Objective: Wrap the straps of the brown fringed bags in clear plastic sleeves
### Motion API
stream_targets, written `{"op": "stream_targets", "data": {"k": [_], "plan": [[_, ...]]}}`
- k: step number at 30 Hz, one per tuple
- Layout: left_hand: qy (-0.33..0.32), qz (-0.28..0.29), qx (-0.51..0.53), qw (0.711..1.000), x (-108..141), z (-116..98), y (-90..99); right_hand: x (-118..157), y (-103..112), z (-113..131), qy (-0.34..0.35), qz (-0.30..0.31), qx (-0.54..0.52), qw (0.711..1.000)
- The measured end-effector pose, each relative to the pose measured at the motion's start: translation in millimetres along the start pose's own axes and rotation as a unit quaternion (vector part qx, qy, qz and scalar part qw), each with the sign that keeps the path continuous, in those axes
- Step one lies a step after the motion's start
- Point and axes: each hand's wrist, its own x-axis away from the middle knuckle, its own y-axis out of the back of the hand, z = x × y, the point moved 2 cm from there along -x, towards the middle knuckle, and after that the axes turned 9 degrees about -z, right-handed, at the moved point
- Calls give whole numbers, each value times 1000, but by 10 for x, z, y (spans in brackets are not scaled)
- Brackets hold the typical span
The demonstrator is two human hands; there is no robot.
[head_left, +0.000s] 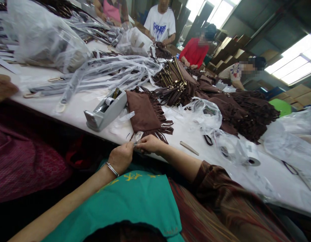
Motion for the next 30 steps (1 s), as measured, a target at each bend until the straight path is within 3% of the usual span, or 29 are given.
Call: {"op": "stream_targets", "data": {"k": [3,6,11,16,18,21,30], "plan": [[25,-1,93,995,-58,8,25,26,-1,-63,-4,9,-67,998],[95,19,215,972,-106,15,18,63,-11,-77,-18,-13,-85,996],[236,83,439,863,-98,16,-50,135,-43,-56,-28,-42,-119,992],[277,81,504,814,-63,-28,-50,213,-66,-42,-47,-67,-125,989],[295,80,550,777,-62,-44,-33,236,-77,-35,-43,-85,-140,986],[324,100,629,699,-74,-47,0,240,-105,-47,-19,-104,-198,975],[403,222,722,516,-31,-22,41,187,-201,-204,37,-112,-282,952]]}}
